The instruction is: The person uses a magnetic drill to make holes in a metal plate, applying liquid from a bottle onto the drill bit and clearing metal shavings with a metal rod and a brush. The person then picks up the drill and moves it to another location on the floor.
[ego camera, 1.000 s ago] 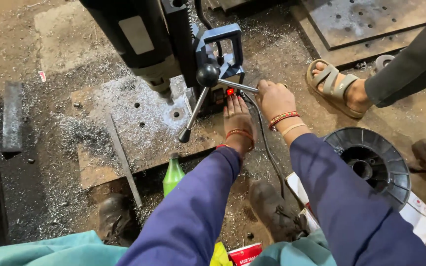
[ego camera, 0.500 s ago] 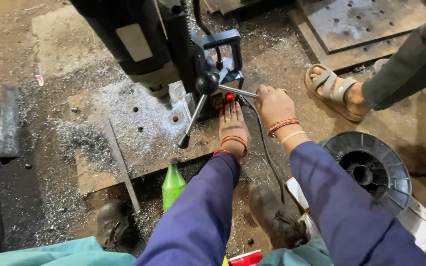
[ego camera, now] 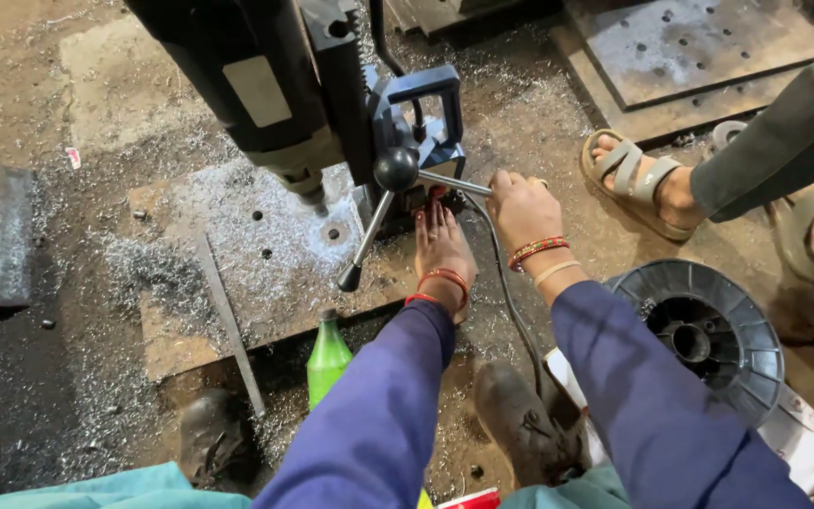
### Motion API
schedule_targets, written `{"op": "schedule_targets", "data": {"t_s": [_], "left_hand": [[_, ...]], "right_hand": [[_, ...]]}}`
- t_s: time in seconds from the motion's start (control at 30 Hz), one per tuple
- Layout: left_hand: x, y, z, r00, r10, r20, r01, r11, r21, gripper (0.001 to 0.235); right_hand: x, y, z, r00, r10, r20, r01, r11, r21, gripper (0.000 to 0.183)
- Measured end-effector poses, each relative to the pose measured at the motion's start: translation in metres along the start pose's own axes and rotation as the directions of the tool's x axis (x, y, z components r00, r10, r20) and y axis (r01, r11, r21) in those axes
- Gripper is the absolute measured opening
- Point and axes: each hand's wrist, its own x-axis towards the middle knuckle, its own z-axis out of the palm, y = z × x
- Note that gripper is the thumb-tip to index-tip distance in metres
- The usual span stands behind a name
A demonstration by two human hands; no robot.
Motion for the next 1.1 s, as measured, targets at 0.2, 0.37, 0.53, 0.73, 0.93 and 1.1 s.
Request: {"op": "schedule_targets", "data": {"t_s": [0.2, 0.37, 0.53, 0.73, 0.93, 1.1], "left_hand": [[-0.087, 0.027, -0.022, 0.99, 0.143, 0.004, -0.134, 0.937, -0.323, 0.078], [-0.162, -0.004, -0.028, 0.965, -0.102, -0.242, -0.109, 0.683, -0.723, 0.081], [-0.181, -0.077, -0.006, 0.716, -0.551, -0.429, 0.043, 0.648, -0.761, 0.076], [-0.208, -0.194, 0.08, 0.288, -0.957, -0.026, 0.896, 0.279, -0.346, 0.09], [-0.229, -0.273, 0.16, 0.475, -0.634, 0.611, 0.728, -0.107, -0.677, 0.078], [-0.241, -0.256, 0.136, 0.507, -0.858, 0.082, 0.514, 0.224, -0.828, 0.045]], "right_hand": [[0.001, 0.008, 0.012, 1.0, -0.013, 0.014, 0.014, 0.997, -0.071, 0.014], [0.008, 0.012, 0.011, 0.991, 0.018, 0.135, -0.014, 0.999, -0.031, 0.019], [0.018, 0.026, 0.001, 0.938, 0.046, 0.345, -0.006, 0.993, -0.115, 0.024], [0.022, 0.026, 0.001, 0.92, 0.055, 0.387, -0.004, 0.991, -0.13, 0.03], [0.039, 0.028, 0.007, 0.825, 0.231, 0.516, -0.163, 0.971, -0.175, 0.031], [0.029, 0.029, -0.004, 0.88, 0.011, 0.475, 0.067, 0.987, -0.148, 0.025]]}}
